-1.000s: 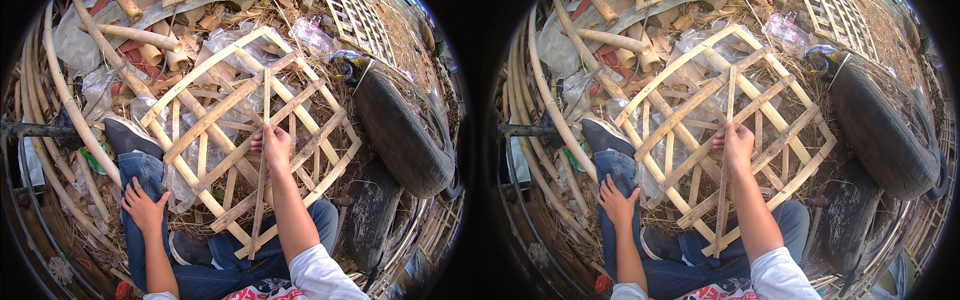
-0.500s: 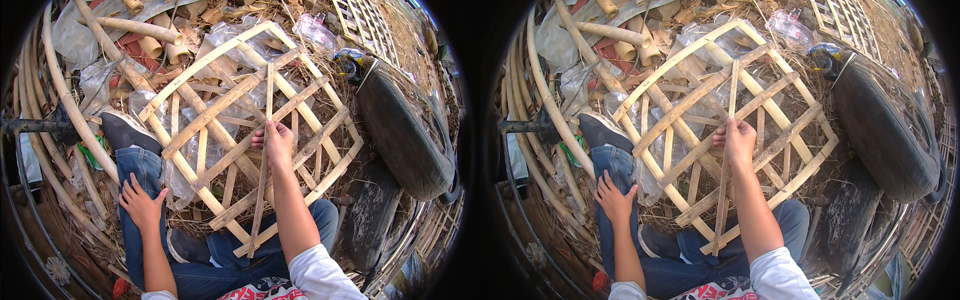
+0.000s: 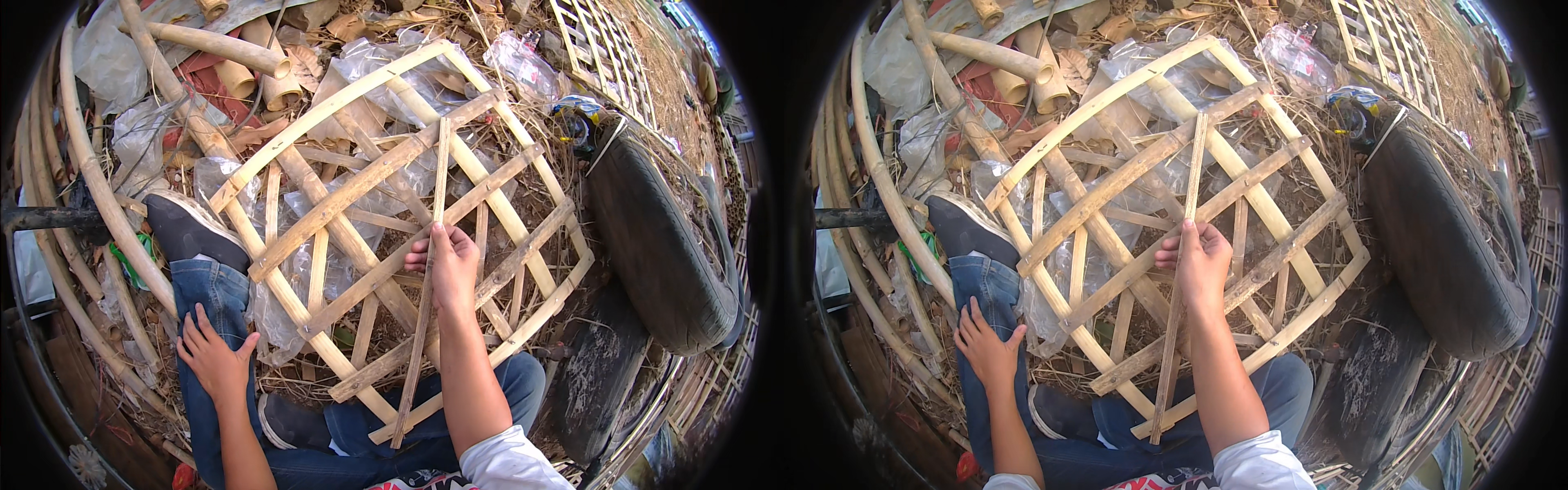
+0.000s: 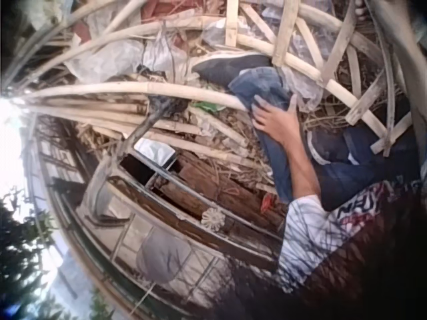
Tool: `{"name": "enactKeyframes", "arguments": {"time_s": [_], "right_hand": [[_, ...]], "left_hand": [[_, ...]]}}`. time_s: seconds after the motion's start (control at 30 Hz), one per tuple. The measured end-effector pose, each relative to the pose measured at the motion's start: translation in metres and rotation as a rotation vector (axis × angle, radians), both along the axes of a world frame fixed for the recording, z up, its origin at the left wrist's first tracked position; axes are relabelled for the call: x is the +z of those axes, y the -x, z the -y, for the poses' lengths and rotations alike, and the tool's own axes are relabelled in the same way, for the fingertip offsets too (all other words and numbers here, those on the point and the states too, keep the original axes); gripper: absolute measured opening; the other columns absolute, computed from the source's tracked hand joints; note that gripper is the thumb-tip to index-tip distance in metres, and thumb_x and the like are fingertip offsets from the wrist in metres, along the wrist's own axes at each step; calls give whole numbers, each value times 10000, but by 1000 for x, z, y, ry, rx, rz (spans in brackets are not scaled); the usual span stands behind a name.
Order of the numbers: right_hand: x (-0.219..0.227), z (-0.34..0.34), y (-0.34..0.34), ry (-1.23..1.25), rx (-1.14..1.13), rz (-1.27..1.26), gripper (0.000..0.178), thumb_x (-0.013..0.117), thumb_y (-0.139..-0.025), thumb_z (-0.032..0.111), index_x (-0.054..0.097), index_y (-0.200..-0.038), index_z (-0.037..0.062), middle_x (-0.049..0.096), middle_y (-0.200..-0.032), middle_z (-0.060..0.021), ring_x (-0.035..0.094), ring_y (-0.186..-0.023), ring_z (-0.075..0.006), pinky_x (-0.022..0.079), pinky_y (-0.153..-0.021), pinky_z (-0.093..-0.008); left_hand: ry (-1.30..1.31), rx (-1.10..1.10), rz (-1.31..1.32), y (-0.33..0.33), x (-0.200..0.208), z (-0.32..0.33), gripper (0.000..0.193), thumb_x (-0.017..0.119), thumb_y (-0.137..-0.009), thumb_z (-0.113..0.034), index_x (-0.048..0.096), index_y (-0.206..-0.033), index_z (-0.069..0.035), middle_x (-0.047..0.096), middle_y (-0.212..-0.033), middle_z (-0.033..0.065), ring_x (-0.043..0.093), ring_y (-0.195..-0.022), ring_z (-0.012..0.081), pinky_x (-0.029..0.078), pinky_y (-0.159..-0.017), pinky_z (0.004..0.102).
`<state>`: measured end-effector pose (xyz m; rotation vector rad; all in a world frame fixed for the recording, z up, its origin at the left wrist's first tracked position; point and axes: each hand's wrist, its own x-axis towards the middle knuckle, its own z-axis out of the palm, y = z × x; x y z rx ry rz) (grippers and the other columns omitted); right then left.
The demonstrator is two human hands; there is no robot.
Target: The person uses a machete to shave and smooth thin bamboo strips, checking their flexibility and length against a wooden lattice frame while sitting on the ground.
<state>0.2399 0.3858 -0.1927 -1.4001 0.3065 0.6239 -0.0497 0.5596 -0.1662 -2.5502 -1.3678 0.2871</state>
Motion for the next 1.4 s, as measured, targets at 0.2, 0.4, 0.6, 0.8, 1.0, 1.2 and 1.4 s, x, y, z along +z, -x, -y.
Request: {"name": "enactKeyframes", "arguments": {"time_s": [0.2, 0.4, 0.6, 0.8, 1.0, 1.2, 1.4], "right_hand": [[4, -2, 0, -22, -10, -28, 224, 500, -987, 189, 527, -932, -27, 611, -711, -110, 625, -538, -181, 547, -496, -289], [3, -4, -1, -54, -4, -43, 229, 500, -989, 192, 520, -943, -31, 612, -725, -116, 623, -540, -176, 545, -499, -287], [29, 6, 8, -136, -39, 49, 203, 501, -985, 194, 537, -920, 6, 621, -716, -108, 623, -526, -179, 551, -499, -299], [103, 45, 37, -542, -120, 88, 173, 496, -990, 183, 534, -929, 26, 646, -798, -115, 668, -697, -217, 584, -702, -345], [163, 122, 85, -807, -231, 95, 166, 512, -985, 191, 555, -936, 38, 648, -927, -127, 662, -868, -245, 542, -869, -400], [181, 198, 115, -783, -326, 245, 222, 532, -971, 284, 520, -983, 63, 558, -1176, -82, 503, -1171, -246, 375, -1065, -446], [170, 264, 116, -770, -379, 392, 221, 553, -959, 290, 548, -1001, 73, 570, -1162, -67, 511, -1154, -227, 388, -1039, -458]], "left_hand": [[-24, -12, -36, -1, -2, 0, 1117, 552, -657, -777, 261, -1450, -46, 381, -1388, 215, 370, -1290, 351, 238, -1092, 521], [-51, -35, -36, 2, -6, 0, 1088, 509, -678, -793, 283, -1438, -47, 394, -1376, 215, 394, -1269, 356, 251, -1082, 521], [-84, -53, -1, 1, -8, -1, 1077, 532, -678, -783, 301, -1422, -38, 422, -1342, 221, 408, -1249, 355, 266, -1071, 515], [13, -46, 179, -2, 7, 5, 883, 696, -748, -547, 352, -1377, -32, 431, -1329, 214, 402, -1253, 358, 273, -1065, 497], [722, -312, 1040, -83, 112, 97, 220, 686, -804, -106, 619, -977, 13, 626, -1002, 136, 598, -978, 264, 436, -903, 348], [1634, -712, 422, -153, 192, 231, 339, 652, -890, -278, 583, -1021, 27, 643, -868, 89, 606, -855, 153, 478, -784, 302], [1913, -491, 195, -140, 190, 293, 308, 582, -950, -305, 529, -1002, -7, 578, -806, 26, 553, -740, 94, 458, -689, 259]]}}
